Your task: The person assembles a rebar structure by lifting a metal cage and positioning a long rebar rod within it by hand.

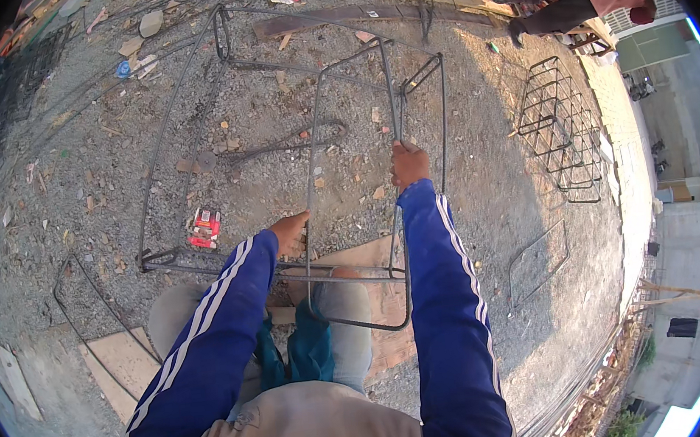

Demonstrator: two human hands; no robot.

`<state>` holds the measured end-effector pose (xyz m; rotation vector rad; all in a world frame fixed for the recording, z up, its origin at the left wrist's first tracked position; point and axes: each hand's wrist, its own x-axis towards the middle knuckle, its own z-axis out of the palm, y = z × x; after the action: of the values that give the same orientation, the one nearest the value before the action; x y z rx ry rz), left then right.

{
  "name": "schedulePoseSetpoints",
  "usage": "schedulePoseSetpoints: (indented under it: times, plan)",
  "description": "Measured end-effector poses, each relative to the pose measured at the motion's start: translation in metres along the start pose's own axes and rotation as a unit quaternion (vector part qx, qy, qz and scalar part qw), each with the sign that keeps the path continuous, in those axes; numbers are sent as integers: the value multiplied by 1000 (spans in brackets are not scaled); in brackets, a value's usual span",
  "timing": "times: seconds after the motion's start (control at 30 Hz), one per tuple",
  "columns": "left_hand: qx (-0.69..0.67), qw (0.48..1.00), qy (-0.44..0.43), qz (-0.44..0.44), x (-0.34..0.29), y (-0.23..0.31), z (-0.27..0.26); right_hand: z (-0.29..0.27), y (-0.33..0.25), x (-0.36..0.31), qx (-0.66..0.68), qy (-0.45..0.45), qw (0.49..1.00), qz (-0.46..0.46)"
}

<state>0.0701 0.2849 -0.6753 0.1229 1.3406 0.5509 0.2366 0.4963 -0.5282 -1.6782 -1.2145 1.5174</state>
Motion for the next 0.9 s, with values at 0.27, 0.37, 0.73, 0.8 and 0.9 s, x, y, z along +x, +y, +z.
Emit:
schedulePoseSetpoints:
  times: [0.27,0.37,0.73,0.8,0.9]
  plan:
    - [-94,992,-13,79,-21,21,1,-9,-8,56,-133,8,990,-52]
    - [-166,980,20,107,-14,23,7,-11,12,86,-177,35,978,-108]
    - [-251,944,140,160,-23,14,6,-13,53,76,-148,32,964,-218]
    - [-250,944,136,170,-26,17,9,-6,39,67,-193,70,963,-174]
    - [-268,939,109,184,-25,28,12,-7,27,74,-101,29,989,-105]
